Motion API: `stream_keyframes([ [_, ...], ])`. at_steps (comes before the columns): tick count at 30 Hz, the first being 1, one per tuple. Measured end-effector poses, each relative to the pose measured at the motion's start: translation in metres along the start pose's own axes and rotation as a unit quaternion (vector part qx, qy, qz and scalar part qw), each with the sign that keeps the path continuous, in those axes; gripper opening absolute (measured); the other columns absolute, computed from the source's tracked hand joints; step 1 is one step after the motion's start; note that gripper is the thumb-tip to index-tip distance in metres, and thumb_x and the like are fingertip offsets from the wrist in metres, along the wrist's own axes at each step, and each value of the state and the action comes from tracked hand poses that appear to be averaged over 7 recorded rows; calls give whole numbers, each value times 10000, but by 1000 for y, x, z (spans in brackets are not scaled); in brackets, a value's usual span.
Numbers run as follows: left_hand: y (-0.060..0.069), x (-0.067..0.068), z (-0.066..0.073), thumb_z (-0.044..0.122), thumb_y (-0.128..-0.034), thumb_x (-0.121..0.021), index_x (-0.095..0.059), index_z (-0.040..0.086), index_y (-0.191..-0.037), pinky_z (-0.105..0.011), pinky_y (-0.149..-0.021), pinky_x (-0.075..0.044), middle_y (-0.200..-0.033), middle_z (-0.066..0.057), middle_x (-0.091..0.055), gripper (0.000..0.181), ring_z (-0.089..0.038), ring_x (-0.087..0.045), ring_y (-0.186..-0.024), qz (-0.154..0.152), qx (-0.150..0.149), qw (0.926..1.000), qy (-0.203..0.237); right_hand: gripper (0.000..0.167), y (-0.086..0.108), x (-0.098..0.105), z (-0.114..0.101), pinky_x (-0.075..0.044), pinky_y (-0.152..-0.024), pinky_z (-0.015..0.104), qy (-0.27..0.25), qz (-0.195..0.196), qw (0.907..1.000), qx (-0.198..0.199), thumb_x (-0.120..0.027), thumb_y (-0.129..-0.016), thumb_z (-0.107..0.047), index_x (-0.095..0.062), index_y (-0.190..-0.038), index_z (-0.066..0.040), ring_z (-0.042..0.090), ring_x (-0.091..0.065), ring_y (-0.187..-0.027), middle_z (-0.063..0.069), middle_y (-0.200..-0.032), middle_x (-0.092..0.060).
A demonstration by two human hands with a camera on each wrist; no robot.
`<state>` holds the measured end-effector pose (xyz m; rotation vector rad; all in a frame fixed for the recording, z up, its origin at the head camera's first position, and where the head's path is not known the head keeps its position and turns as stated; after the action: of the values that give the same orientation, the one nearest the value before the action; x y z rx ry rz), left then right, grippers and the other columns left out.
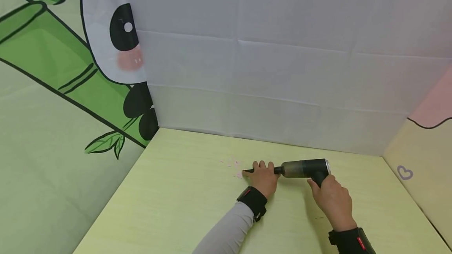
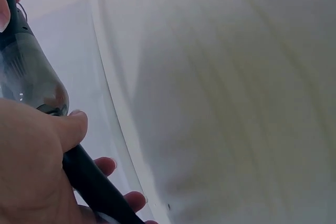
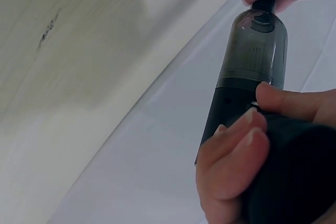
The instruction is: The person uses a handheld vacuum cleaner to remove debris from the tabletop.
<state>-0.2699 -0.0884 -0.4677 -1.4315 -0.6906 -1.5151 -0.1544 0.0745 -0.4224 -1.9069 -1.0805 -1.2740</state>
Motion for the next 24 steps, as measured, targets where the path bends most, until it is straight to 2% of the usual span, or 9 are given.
stream_keyframes([
  [3, 0, -2, -3, 561, -982, -563, -595, 174, -1150, -665, -845, -509, -1073, -110, -572, 423, -339, -519, -1147, -80, 102, 9998, 142, 522, 0, -2, -1, -394, -419, 353, -8, 2, 10000, 17, -644, -977, -388, -472, -888, 96, 260, -506, -497, 126, -634, -509],
  [7, 0, -2, -5, 559, -980, -574, -605, 178, -1161, -661, -829, -516, -1078, -111, -574, 423, -339, -522, -1145, -53, 80, 9999, 124, 528, -1, -3, -2, -401, -419, 361, -9, 5, 10000, 62, -649, -976, -397, -469, -875, 89, 263, -510, -493, 131, -631, -511],
  [11, 2, 6, -5, 577, -967, -586, -628, 192, -1134, -623, -779, -542, -1050, -98, -572, 421, -317, -531, -1088, 78, 82, 9999, -117, 535, 0, -2, -3, -400, -419, 361, 14, 20, 10000, 69, -647, -975, -407, -471, -880, 89, 263, -509, -495, 129, -633, -512],
  [15, 5, 11, -3, 594, -968, -568, -633, 207, -1113, -550, -708, -566, -1037, -91, -556, 418, -291, -518, -1026, -67, 147, 9995, -278, 530, 4, 1, -6, -397, -420, 356, 33, 26, 10000, 18, -642, -976, -399, -472, -892, 96, 262, -508, -498, 128, -637, -513],
  [18, 5, 9, -1, 605, -978, -531, -619, 213, -1098, -499, -680, -560, -1056, -87, -546, 419, -284, -504, -1038, -248, 135, 9989, -366, 524, 9, 5, -7, -395, -420, 358, 40, 44, 10000, -13, -639, -977, -391, -469, -889, 97, 264, -508, -497, 128, -634, -512],
  [24, 4, 4, 5, 633, -973, -507, -627, 219, -1071, -469, -751, -535, -1068, -63, -589, 442, -270, -523, -1057, -140, -18, 9965, -820, 509, 16, 11, -8, -391, -413, 362, 108, 148, 9998, -50, -648, -973, -376, -469, -870, 88, 267, -505, -491, 124, -623, -508],
])
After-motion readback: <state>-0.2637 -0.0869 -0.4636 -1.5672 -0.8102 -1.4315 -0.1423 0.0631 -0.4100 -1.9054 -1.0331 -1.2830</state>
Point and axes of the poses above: each hand's wrist, its own y-axis away from the middle knuckle, its own x-axis out of the back of the hand, z = x × y, the point moved 8 cm from there along -y, towards the middle knuckle
